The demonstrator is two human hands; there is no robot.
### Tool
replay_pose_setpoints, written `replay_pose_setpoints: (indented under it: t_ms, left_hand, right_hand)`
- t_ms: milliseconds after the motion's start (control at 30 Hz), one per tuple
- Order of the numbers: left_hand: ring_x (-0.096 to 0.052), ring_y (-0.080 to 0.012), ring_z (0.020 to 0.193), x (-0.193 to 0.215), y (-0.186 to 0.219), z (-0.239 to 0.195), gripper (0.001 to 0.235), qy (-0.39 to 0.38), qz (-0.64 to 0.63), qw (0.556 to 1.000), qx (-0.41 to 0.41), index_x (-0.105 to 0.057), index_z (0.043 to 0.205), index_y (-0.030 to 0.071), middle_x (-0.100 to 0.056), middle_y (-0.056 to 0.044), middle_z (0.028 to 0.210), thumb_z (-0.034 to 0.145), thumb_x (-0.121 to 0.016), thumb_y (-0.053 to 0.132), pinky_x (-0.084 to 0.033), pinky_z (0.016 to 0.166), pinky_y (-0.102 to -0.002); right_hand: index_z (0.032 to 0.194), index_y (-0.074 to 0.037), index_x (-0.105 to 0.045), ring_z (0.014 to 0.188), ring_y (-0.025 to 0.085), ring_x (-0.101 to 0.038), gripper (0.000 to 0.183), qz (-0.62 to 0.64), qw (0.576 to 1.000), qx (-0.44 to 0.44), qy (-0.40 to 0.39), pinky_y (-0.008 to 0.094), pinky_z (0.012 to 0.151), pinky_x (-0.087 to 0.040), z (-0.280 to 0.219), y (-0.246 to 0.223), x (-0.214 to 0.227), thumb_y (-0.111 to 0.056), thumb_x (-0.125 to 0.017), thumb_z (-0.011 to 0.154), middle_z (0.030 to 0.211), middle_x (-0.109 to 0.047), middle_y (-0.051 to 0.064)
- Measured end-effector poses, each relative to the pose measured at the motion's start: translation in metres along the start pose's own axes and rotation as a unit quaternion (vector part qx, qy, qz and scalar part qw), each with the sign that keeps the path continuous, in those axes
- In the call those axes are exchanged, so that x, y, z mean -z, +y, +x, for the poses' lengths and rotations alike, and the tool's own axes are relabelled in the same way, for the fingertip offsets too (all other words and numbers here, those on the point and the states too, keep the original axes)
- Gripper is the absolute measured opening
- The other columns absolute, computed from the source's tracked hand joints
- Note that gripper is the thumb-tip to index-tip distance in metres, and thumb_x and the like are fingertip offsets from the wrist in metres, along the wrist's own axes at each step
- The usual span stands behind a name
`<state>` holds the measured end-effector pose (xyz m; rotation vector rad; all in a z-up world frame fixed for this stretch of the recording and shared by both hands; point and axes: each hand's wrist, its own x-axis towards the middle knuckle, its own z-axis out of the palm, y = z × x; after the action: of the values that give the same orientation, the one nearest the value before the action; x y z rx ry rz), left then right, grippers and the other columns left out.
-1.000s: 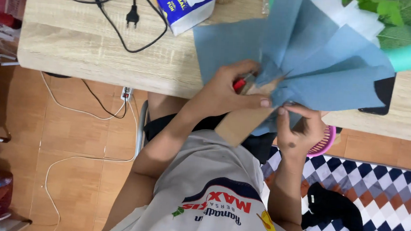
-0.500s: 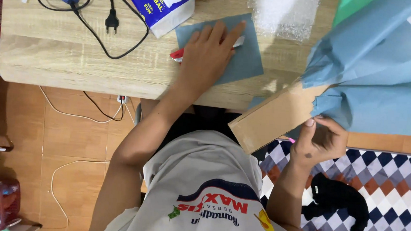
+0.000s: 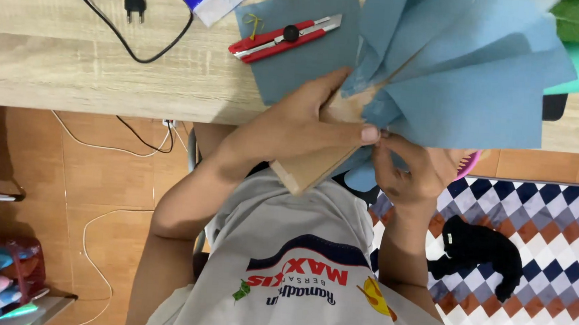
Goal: The person uses a red utility knife to cut a blue sheet of paper on a wooden table, then cuts a piece of cardboard wrapped in blue and green paper. They fold the cut blue paper and place it on the table.
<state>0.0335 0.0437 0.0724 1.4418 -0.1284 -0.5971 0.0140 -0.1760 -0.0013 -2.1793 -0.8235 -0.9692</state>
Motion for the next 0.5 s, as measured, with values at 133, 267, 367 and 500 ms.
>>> replay_pose_setpoints:
  t_ms: [133, 267, 367, 500]
  left_hand:
    - [-0.066, -0.0093, 0.096, -0.009, -0.017, 0.008, 0.049, 0.081, -0.054, 0.995, -0.016, -0.059, 0.111, 0.012, -0.069, 0.001, 0.099, 0.078, -0.076, 0.045, -0.053, 0.085, -0.025]
    - [-0.066, -0.0141, 0.112, -0.011, -0.035, 0.010, 0.052, 0.095, -0.079, 0.987, -0.099, -0.059, 0.123, 0.008, -0.072, -0.005, 0.117, 0.085, -0.076, 0.038, -0.053, 0.102, -0.030]
    - [-0.067, -0.0139, 0.108, -0.013, -0.047, 0.011, 0.047, 0.131, -0.076, 0.983, -0.105, -0.059, 0.120, 0.009, -0.071, -0.004, 0.111, 0.085, -0.075, 0.038, -0.056, 0.095, -0.030]
    - [-0.067, -0.0162, 0.104, -0.015, -0.051, 0.010, 0.052, 0.148, -0.065, 0.981, -0.112, -0.058, 0.117, 0.008, -0.069, -0.005, 0.107, 0.084, -0.071, 0.046, -0.055, 0.089, -0.032]
  right_hand:
    - [0.074, -0.011, -0.072, 0.091, 0.038, -0.057, 0.027, -0.038, 0.998, 0.043, -0.031, 0.046, 0.090, -0.031, 0.036, -0.013, 0.003, -0.001, -0.063, 0.097, 0.086, -0.071, 0.007]
    - [0.081, -0.011, -0.078, 0.093, 0.035, -0.048, 0.014, -0.009, 1.000, 0.003, -0.025, 0.050, 0.089, -0.033, 0.024, -0.009, 0.001, -0.006, -0.078, 0.094, 0.090, -0.049, 0.006]
    - [0.088, -0.009, -0.079, 0.099, 0.031, -0.045, 0.010, 0.032, 0.997, -0.063, -0.003, 0.046, 0.084, -0.037, 0.022, -0.014, 0.001, -0.009, -0.088, 0.093, 0.109, -0.056, 0.011]
    - [0.091, -0.008, -0.077, 0.099, 0.030, -0.045, 0.008, 0.085, 0.995, -0.058, 0.002, 0.047, 0.086, -0.035, 0.032, -0.019, 0.000, -0.014, -0.080, 0.095, 0.101, -0.057, 0.008]
